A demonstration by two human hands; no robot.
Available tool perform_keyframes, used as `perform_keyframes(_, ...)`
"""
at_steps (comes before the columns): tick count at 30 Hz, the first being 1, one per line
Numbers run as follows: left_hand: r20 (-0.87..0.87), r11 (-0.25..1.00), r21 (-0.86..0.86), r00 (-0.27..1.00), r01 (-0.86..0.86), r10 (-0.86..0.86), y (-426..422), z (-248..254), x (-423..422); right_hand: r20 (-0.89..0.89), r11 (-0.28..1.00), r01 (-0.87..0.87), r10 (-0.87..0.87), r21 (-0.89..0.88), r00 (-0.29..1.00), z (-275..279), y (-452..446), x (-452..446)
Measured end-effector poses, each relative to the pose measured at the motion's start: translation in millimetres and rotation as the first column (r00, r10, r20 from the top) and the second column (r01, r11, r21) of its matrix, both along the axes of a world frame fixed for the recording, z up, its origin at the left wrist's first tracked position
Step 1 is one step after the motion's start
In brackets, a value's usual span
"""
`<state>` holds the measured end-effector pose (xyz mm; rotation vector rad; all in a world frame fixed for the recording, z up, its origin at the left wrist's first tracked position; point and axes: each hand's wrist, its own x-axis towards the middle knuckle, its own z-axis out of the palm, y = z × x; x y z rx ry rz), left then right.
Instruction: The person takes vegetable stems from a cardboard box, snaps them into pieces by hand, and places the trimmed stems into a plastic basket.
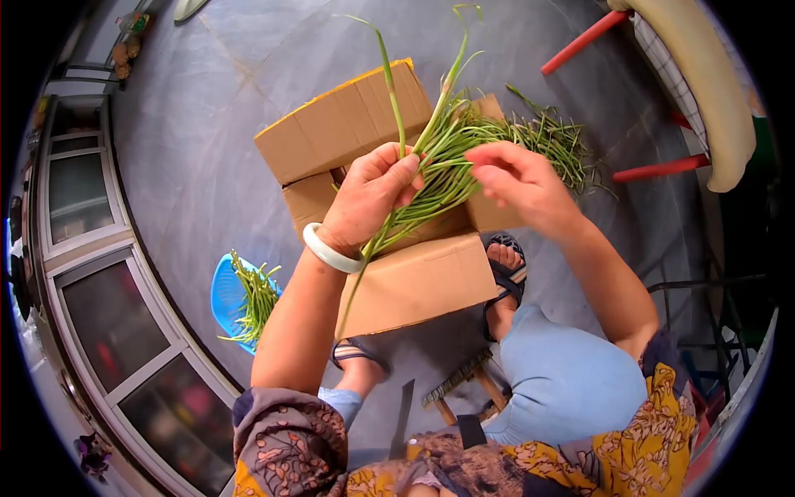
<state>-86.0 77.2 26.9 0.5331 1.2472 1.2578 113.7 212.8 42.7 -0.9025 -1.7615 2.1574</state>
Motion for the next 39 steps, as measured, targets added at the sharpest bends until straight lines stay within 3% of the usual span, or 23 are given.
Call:
perform_keyframes(1,0.006,1.0,-0.009,1.0,-0.005,0.005,1,-4,4,-0.014,0.995,0.002,-0.004,-0.102,1.0,-5,-5,-8)
perform_keyframes(4,0.041,1.0,-0.025,0.999,0.013,-0.012,6,-14,13,-0.166,0.995,0.002,-0.019,-0.103,0.986,-15,-13,-27)
perform_keyframes(8,0.175,0.996,-0.052,0.982,0.075,-0.065,8,-14,14,-0.109,0.999,0.017,-0.022,-0.041,0.994,-38,-3,-26)
perform_keyframes(11,0.165,0.968,-0.213,0.981,0.136,-0.101,0,-17,8,-0.143,0.965,0.201,-0.226,-0.166,0.964,-29,4,-23)
perform_keyframes(15,0.139,0.942,-0.225,0.965,0.249,-0.222,-17,-23,4,-0.163,0.929,0.257,-0.306,-0.268,0.938,-33,13,-16)
perform_keyframes(19,0.17,0.973,-0.153,0.974,0.174,-0.147,-24,-28,6,-0.111,0.928,0.253,-0.292,-0.272,0.95,-43,21,-9)
perform_keyframes(20,0.139,0.974,-0.166,0.981,0.156,-0.134,-24,-27,7,-0.113,0.945,0.325,-0.327,-0.033,0.938,-43,23,-9)
perform_keyframes(22,0.062,0.969,-0.179,0.984,0.173,-0.164,-23,-27,7,-0.141,0.803,0.411,-0.39,0.432,0.91,-39,25,-10)
perform_keyframes(23,0.025,0.966,-0.186,0.984,0.18,-0.179,-23,-27,6,-0.174,0.645,0.315,-0.274,0.697,0.946,-33,29,-7)
perform_keyframes(25,-0.003,0.97,-0.183,0.987,0.16,-0.163,-24,-26,7,-0.113,0.113,0.117,-0.036,0.987,0.993,-15,39,3)
perform_keyframes(27,0.008,0.977,-0.169,0.991,0.131,-0.131,-23,-27,10,0.103,0.121,-0.118,0.13,0.986,0.986,-9,19,0)
perform_keyframes(29,-0.035,0.972,-0.187,0.987,0.145,-0.154,-23,-29,14,0.323,0.115,-0.369,0.292,0.922,0.9,-24,6,-2)
perform_keyframes(32,-0.066,0.968,-0.208,0.985,0.14,-0.157,-25,-28,16,0.395,0.18,-0.474,0.349,0.862,0.85,-44,-1,0)
perform_keyframes(35,-0.012,0.969,-0.222,0.994,0.105,-0.11,-26,-28,20,0.302,0.359,-0.413,0.326,0.837,0.896,-54,-4,5)
perform_keyframes(38,0.105,0.974,-0.221,0.994,0.058,-0.035,-31,-25,21,0.22,0.649,-0.388,0.328,0.654,0.919,-39,3,7)
perform_keyframes(39,0.154,0.973,-0.228,0.988,0.036,0.0,-34,-25,19,0.156,0.763,-0.29,0.246,0.577,0.957,-39,10,10)
